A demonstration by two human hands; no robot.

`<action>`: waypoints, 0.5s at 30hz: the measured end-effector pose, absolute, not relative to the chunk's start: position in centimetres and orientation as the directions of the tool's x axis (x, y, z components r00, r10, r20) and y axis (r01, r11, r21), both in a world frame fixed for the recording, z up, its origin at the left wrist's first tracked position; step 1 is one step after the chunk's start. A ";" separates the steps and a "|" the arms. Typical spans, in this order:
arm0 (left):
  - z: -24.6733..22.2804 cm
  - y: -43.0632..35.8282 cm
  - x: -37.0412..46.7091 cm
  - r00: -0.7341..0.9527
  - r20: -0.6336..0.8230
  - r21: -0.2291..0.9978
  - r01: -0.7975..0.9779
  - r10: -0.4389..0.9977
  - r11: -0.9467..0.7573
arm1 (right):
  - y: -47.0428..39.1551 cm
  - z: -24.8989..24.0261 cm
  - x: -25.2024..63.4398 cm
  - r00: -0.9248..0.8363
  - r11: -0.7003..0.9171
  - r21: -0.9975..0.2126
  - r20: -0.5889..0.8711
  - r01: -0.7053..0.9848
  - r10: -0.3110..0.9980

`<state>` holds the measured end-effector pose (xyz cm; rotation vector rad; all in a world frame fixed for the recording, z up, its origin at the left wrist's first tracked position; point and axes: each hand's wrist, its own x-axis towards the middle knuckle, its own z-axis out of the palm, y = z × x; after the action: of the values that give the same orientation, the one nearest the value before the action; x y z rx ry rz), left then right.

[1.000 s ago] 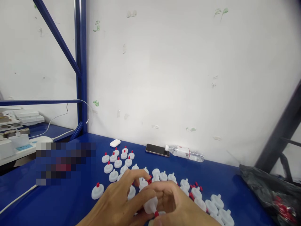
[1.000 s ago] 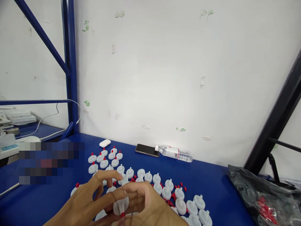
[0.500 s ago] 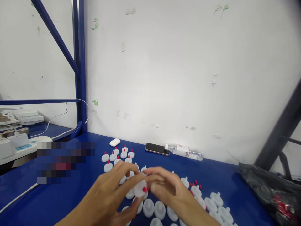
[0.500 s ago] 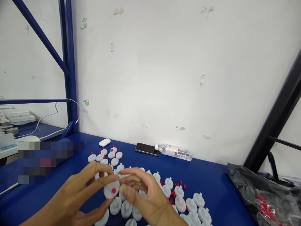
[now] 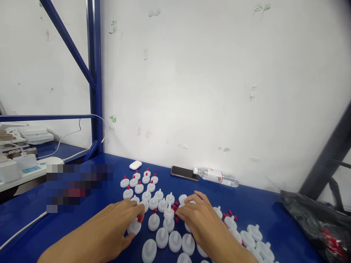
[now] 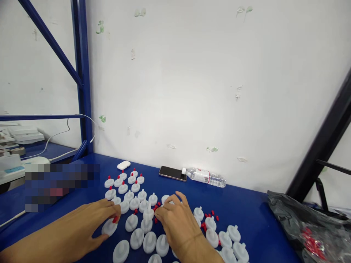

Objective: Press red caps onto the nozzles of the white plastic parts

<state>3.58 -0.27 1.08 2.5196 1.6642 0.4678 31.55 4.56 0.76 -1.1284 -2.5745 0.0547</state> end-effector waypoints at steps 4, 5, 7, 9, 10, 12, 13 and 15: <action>0.1 -0.1 3.5 0.346 0.231 0.225 0.890 0.909 -0.396 | 5.2 0.0 31.5 -0.666 0.713 -0.124 0.275 0.691 0.693; 0.0 0.1 3.4 0.337 0.241 0.235 0.890 0.910 -0.392 | 5.2 -0.1 31.5 -0.661 0.710 -0.138 0.275 0.691 0.698; 0.3 0.5 3.3 0.310 0.278 0.246 0.892 0.909 -0.379 | 5.3 -0.3 31.6 -0.653 0.702 -0.163 0.269 0.693 0.708; 0.8 1.2 3.2 0.285 0.304 0.215 0.909 0.909 -0.357 | 5.4 -0.4 31.6 -0.652 0.698 -0.177 0.256 0.694 0.713; 1.1 1.6 3.1 0.268 0.312 0.182 0.925 0.912 -0.334 | 5.5 -0.4 31.6 -0.652 0.697 -0.183 0.252 0.694 0.715; 1.3 2.5 2.9 0.230 0.314 0.097 0.957 0.921 -0.272 | 5.6 -0.5 31.6 -0.653 0.694 -0.191 0.240 0.694 0.719; 1.2 2.9 2.7 0.210 0.313 0.059 0.969 0.926 -0.240 | 5.6 -0.4 31.5 -0.652 0.692 -0.193 0.235 0.696 0.721; 0.9 3.6 2.3 0.186 0.302 0.017 0.980 0.935 -0.201 | 5.5 -0.3 31.4 -0.649 0.687 -0.189 0.230 0.702 0.726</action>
<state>2.33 3.56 0.89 2.5511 2.0873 0.4130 31.41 5.54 -0.29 -1.1335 -2.6137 0.1195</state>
